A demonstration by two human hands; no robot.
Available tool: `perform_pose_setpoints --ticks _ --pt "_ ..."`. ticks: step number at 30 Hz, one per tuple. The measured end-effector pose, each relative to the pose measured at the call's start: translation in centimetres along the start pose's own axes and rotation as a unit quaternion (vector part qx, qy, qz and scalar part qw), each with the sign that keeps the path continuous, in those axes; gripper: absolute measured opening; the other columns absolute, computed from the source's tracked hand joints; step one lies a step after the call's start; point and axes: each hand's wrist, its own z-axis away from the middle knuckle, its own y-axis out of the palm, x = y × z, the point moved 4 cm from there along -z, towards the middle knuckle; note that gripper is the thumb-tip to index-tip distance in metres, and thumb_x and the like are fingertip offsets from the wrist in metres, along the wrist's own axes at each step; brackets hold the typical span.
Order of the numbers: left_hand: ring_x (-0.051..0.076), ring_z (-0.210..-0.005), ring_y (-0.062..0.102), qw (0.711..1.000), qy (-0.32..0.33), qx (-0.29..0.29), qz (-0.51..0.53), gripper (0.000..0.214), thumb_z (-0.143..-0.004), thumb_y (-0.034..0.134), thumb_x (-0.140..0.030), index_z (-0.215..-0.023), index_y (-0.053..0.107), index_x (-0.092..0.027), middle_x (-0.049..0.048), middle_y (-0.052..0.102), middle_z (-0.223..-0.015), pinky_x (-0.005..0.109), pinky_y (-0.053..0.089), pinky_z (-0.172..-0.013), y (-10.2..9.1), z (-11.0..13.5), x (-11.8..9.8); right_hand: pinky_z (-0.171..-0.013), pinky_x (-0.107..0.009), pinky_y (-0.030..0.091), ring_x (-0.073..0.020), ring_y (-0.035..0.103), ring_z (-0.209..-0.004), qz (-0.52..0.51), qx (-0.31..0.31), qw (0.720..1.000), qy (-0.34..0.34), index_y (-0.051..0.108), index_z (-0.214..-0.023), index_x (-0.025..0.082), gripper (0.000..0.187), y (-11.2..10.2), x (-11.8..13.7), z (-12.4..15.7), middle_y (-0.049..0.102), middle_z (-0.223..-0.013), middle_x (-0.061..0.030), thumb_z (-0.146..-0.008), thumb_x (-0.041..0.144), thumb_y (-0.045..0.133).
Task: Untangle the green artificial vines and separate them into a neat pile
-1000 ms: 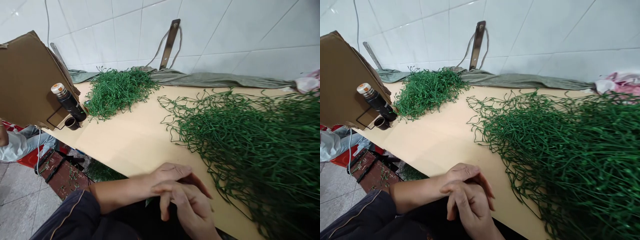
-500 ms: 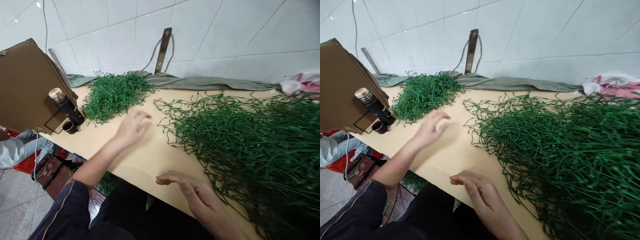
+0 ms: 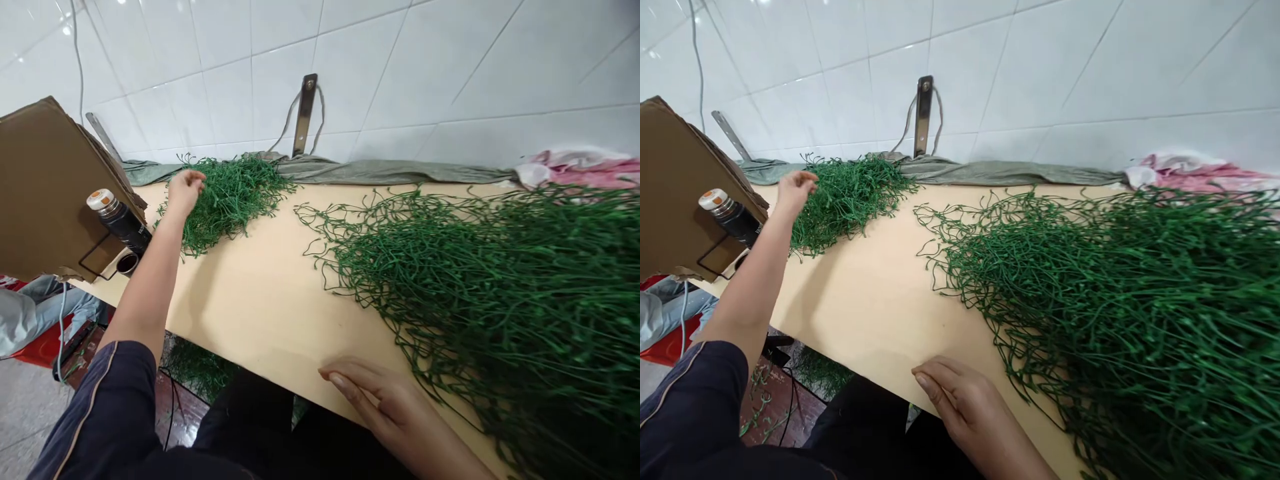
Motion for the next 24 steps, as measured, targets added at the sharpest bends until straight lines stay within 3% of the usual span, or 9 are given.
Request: perform_pose_setpoints --ticks 3,6,8,11,14,17,19,21,24 --pt "0.007 -0.062 0.053 0.993 0.034 -0.059 0.091 0.013 -0.077 0.05 -0.004 -0.08 0.056 -0.016 -0.0022 0.058 -0.066 0.024 0.04 -0.063 -2.6 -1.7 -3.9 -0.066 -0.02 0.054 -0.0145 0.067 -0.075 0.004 -0.015 1.0 -0.005 0.068 -0.079 0.02 0.028 -0.4 0.1 -0.2 0.07 -0.078 -0.0044 -0.086 0.031 0.043" --pt "0.006 -0.065 0.053 0.985 0.064 -0.078 0.14 0.011 -0.082 0.049 -0.007 -0.084 0.054 -0.017 -0.0035 0.059 -0.07 0.024 0.041 -0.067 -4.2 -1.6 -8.6 -0.064 -0.021 0.054 -0.0152 0.067 -0.075 -0.007 -0.017 1.0 -0.014 0.068 -0.077 0.021 0.028 -0.5 0.5 -0.4 0.07 -0.078 -0.0046 -0.086 0.031 0.044" --pt "0.007 -0.065 0.054 0.981 0.11 -0.059 0.15 0.008 -0.083 0.05 -0.01 -0.085 0.055 -0.017 -0.0021 0.061 -0.075 0.025 0.042 -0.068 -4.1 -0.1 -11.3 -0.066 -0.022 0.054 -0.0154 0.067 -0.077 -0.031 -0.017 0.999 -0.01 0.068 -0.078 0.021 0.026 -0.5 0.6 -0.7 0.07 -0.079 -0.005 -0.085 0.032 0.045" --pt "0.008 -0.07 0.056 0.974 0.192 0.003 0.119 0.008 -0.082 0.052 -0.018 -0.087 0.058 -0.019 -0.0013 0.062 -0.078 0.025 0.044 -0.072 -1.9 4.2 -13.1 -0.068 -0.025 0.055 -0.015 0.066 -0.076 -0.128 -0.042 0.99 0.036 0.066 -0.088 0.021 0.027 -0.7 0.0 -1.7 0.069 -0.082 -0.0064 -0.084 0.04 0.047" --pt "0.011 -0.079 0.059 0.949 0.288 0.121 0.051 0.012 -0.082 0.052 -0.021 -0.086 0.062 -0.018 0.0009 0.065 -0.081 0.027 0.045 -0.076 2.3 10.4 -12.1 -0.066 -0.029 0.055 -0.0156 0.065 -0.075 -0.291 -0.086 0.946 0.11 0.061 -0.097 0.019 0.042 -0.6 -1.1 -3.4 0.067 -0.089 -0.0093 -0.079 0.054 0.048" --pt "0.013 -0.081 0.06 0.886 0.382 0.259 -0.048 0.017 -0.082 0.049 -0.02 -0.083 0.065 -0.017 0.0028 0.067 -0.084 0.029 0.045 -0.077 6.7 17.0 -9.3 -0.071 -0.033 0.054 -0.0167 0.064 -0.079 -0.426 -0.1 0.88 0.183 0.057 -0.098 0.02 0.051 0.3 -2.2 -5.6 0.064 -0.098 -0.0096 -0.07 0.063 0.054" --pt "0.015 -0.085 0.06 0.834 0.42 0.339 -0.111 0.021 -0.084 0.045 -0.02 -0.084 0.066 -0.016 0.0054 0.067 -0.09 0.031 0.045 -0.077 8.8 20.6 -7.5 -0.073 -0.031 0.053 -0.0153 0.062 -0.08 -0.458 -0.11 0.857 0.208 0.055 -0.09 0.02 0.049 1.0 -2.8 -6.9 0.062 -0.095 -0.0067 -0.066 0.062 0.058" --pt "0.016 -0.088 0.06 0.805 0.429 0.387 -0.139 0.024 -0.085 0.044 -0.021 -0.087 0.067 -0.017 0.0055 0.068 -0.093 0.032 0.045 -0.077 9.5 22.9 -6.4 -0.071 -0.029 0.05 -0.0136 0.059 -0.076 -0.44 -0.13 0.863 0.212 0.052 -0.084 0.02 0.045 1.5 -3.3 -8.0 0.061 -0.085 -0.0032 -0.064 0.058 0.062" --pt "0.015 -0.092 0.061 0.799 0.404 0.429 -0.115 0.027 -0.087 0.04 -0.022 -0.092 0.066 -0.019 0.0038 0.068 -0.098 0.03 0.046 -0.082 8.9 24.3 -6.4 -0.064 -0.027 0.045 -0.0124 0.054 -0.068 -0.359 -0.119 0.905 0.195 0.052 -0.076 0.018 0.033 1.9 -3.9 -9.3 0.057 -0.07 -0.0005 -0.067 0.048 0.062"
